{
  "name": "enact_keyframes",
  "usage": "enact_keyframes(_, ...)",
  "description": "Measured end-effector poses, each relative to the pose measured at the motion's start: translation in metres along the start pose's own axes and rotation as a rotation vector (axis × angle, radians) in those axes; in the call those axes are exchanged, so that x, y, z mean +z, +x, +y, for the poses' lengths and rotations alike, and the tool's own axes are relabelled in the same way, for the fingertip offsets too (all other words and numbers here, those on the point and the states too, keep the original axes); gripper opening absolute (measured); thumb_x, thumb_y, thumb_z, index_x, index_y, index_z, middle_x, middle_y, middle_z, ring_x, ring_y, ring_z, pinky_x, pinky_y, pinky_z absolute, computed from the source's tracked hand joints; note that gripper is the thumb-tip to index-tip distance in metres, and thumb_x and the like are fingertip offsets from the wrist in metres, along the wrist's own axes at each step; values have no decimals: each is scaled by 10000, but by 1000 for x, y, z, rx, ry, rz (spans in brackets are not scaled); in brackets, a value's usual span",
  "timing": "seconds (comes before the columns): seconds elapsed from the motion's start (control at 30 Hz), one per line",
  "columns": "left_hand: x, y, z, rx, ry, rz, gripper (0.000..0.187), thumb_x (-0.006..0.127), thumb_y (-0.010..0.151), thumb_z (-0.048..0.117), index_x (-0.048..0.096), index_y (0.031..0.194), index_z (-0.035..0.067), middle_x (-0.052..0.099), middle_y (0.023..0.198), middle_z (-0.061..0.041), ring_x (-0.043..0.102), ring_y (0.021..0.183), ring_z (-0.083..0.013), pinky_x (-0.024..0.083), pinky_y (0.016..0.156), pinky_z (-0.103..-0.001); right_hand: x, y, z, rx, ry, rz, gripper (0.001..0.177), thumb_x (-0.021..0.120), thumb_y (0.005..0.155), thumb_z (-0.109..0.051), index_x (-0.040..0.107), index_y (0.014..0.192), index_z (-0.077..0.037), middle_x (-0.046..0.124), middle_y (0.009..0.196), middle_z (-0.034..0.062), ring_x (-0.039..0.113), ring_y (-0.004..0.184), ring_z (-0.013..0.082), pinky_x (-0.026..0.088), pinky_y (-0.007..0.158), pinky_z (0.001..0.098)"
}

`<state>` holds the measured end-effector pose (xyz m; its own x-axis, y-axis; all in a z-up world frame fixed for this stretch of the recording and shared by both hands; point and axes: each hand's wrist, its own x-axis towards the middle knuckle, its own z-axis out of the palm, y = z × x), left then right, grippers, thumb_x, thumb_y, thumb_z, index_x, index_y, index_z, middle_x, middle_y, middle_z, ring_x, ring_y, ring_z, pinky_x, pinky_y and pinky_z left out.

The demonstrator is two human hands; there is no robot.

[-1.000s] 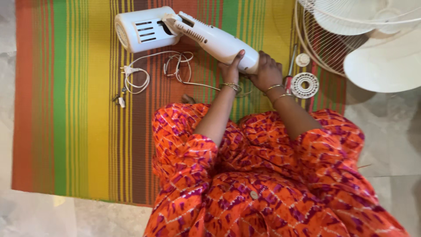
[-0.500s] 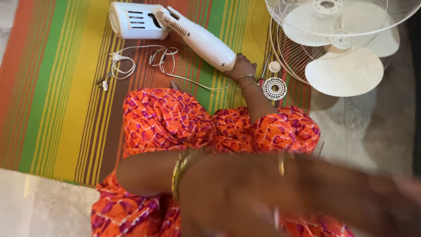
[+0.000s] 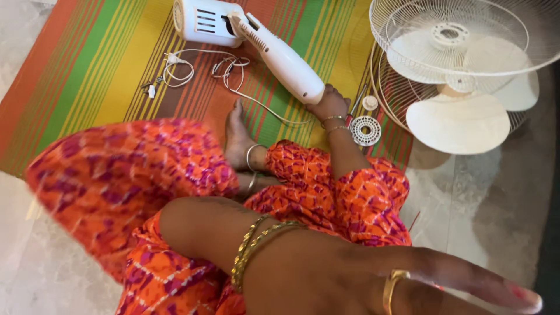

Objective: The person sits on a mat and uses a screwdriver to tighten screws on the internal housing of a white handheld appliance. They then attach the outer casing to the main body, aligning and pressing the parts together to complete the assembly.

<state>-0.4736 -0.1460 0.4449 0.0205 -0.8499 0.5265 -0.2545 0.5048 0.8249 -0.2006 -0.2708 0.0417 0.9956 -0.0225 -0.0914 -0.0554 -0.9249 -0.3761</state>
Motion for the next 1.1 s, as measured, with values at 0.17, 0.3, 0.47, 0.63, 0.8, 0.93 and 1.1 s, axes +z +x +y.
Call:
enact_keyframes(0.17,-95,-19,-71,161,463,357,542,652,967,543,539,1374,204,458,1529,-85,429,1480,-289,366,1255,-422,-3,-2,-6,-1,24,39,820,866,624,-550,585,1259,-113,695,1185,131,672,1082,320,448,944,504)
enact_keyframes(0.3,-205,-63,-188,-167,993,751,522,712,943,566,611,1280,181,585,1447,-75,508,1423,-291,420,1216,-485,-16,-3,-13,12,108,24,807,873,639,-569,612,1231,-88,702,1175,164,678,1085,351,489,932,514)
enact_keyframes(0.47,-291,-145,-302,-1575,1299,-198,1251,1019,485,479,358,1524,263,238,1641,-133,169,1527,-411,161,1137,-740,-31,-8,-25,55,75,-20,741,877,647,-600,666,1135,-85,734,1104,173,717,1004,375,564,854,517)
enact_keyframes(0.63,-363,-194,-325,-1657,1062,-426,1027,995,470,453,631,1392,182,687,1360,-71,631,1284,-291,451,1093,-508,-39,-5,-27,42,69,-34,699,883,635,-562,676,1107,-90,737,1071,185,721,950,399,575,832,511)
enact_keyframes(0.8,-394,-202,-313,-1487,855,-513,853,977,458,524,779,1193,139,769,1185,-78,718,1123,-246,544,979,-372,-44,3,-33,80,79,-85,734,880,630,-553,665,1168,-103,726,1121,192,708,1002,395,567,871,505)
enact_keyframes(0.93,-390,-208,-316,-1403,949,-495,868,956,484,586,747,1191,128,747,1176,-95,703,1106,-285,550,960,-407,-37,1,-27,88,64,-65,805,888,630,-561,640,1240,-99,703,1170,213,686,1044,406,557,883,506)
enact_keyframes(1.1,-390,-223,-318,-1282,1005,-421,923,962,450,621,709,1188,126,728,1161,-94,686,1087,-294,544,935,-424,-24,-9,-32,91,-52,-11,937,884,640,-624,593,1323,-53,685,1217,205,672,1100,396,538,913,530)
